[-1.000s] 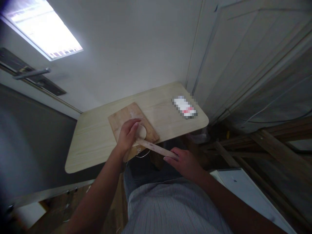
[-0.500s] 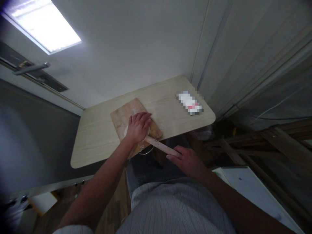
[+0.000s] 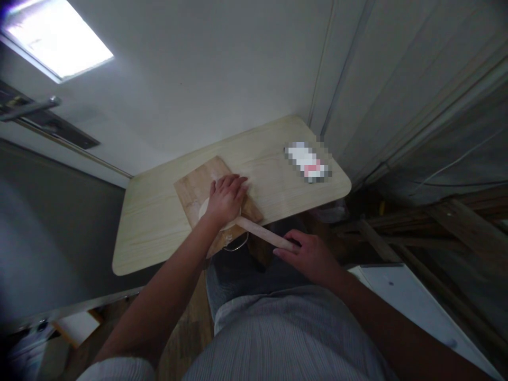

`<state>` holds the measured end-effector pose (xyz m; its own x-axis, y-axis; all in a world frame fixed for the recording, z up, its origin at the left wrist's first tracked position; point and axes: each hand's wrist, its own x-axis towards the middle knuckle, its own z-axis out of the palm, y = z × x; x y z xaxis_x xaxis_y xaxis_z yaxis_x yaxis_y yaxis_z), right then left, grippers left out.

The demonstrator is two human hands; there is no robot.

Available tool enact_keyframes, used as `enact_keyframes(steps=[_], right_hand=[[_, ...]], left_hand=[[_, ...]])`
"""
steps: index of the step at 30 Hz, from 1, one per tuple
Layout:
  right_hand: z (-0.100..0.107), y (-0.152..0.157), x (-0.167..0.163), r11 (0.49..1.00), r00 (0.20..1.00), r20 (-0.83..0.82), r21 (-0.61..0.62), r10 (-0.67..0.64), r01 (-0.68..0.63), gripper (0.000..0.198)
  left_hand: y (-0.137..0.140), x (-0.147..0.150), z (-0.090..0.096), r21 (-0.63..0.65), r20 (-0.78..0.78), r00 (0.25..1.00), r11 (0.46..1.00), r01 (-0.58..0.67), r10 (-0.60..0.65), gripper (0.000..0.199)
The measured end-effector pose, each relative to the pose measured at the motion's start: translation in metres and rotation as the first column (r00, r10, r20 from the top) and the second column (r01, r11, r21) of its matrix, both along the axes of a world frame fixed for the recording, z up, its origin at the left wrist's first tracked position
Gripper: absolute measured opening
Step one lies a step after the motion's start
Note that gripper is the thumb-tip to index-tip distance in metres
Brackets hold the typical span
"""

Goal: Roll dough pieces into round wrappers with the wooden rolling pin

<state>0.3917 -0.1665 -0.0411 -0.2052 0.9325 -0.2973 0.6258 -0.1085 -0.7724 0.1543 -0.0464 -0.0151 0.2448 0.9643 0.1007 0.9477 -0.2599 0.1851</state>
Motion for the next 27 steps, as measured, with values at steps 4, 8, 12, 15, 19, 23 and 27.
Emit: enact_keyframes(steps=[4,8,12,15,19,23,27], right_hand=[[0.002,0.003,0.002,1.0,1.0,0.015,0.031,-0.001,0.0,0.032],[0.001,0.005,0.005,0.998,1.0,0.012,0.059,-0.026,0.025,0.033],[0.0,0.006,0.007,0.997,0.999,0.0,0.062,-0.035,0.035,0.036],[0.001,0.006,0.008,0.998,0.999,0.008,0.05,-0.042,0.041,0.04],[0.001,0.007,0.008,0.998,0.998,0.019,0.034,-0.054,0.053,0.04],[0.0,0.008,0.01,0.997,0.997,0.02,0.032,-0.075,0.074,0.04],[0.001,0.009,0.011,0.995,0.996,0.017,0.05,-0.087,0.086,0.04]], left_hand=[[0.005,0.004,0.001,-0.002,0.006,1.0,1.0,-0.001,0.001,0.046],[0.012,0.008,0.001,0.004,0.01,1.0,1.0,-0.004,0.004,0.045],[0.018,0.011,0.0,0.03,-0.008,1.0,0.999,0.016,-0.015,0.046],[0.023,0.013,-0.001,0.034,-0.042,0.999,0.999,0.005,-0.004,0.05],[0.029,0.016,-0.003,0.043,-0.056,0.998,0.999,-0.007,0.009,0.052],[0.035,0.019,-0.005,0.019,-0.048,0.999,1.0,-0.021,0.021,0.051],[0.039,0.022,-0.003,0.025,-0.061,0.998,0.999,-0.02,0.021,0.051]])
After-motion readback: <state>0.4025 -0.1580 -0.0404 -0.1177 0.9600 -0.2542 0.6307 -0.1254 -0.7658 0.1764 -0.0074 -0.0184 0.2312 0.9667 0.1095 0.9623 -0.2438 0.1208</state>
